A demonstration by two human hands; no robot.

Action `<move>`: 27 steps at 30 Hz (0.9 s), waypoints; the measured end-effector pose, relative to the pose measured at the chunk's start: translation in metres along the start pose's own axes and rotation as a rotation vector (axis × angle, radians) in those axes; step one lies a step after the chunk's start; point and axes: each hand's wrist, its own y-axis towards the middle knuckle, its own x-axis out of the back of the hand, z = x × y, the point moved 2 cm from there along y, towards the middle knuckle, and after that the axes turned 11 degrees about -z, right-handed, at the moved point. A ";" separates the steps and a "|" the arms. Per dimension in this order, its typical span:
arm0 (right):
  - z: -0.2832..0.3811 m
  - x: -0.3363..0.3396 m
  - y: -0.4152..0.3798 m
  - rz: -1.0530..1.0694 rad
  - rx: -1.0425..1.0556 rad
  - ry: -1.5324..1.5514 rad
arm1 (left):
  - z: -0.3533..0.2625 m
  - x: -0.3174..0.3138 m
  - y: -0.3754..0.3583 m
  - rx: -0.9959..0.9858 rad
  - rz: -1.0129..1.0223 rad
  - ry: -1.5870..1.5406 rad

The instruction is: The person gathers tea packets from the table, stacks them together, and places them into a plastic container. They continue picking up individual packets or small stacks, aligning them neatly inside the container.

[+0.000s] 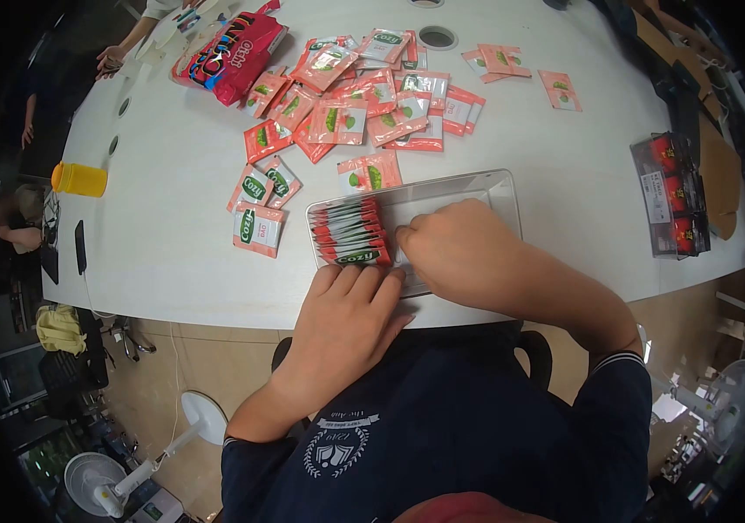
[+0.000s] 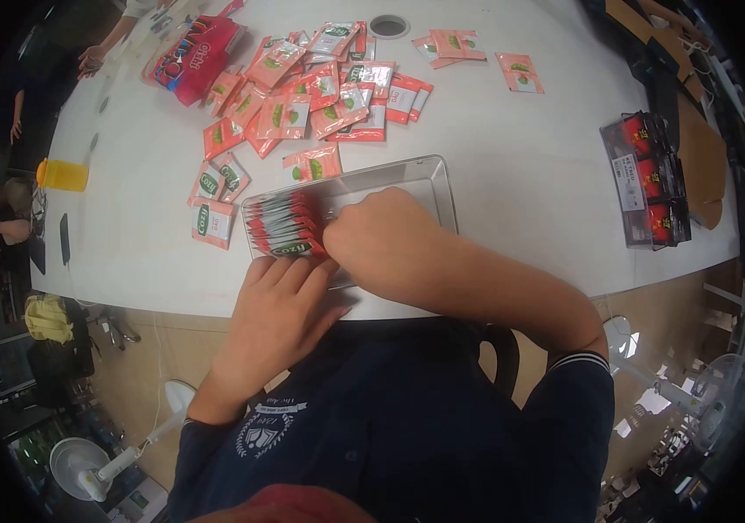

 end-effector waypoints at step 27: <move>0.004 0.000 0.006 0.008 -0.001 0.018 | 0.000 0.001 -0.001 0.039 0.020 -0.033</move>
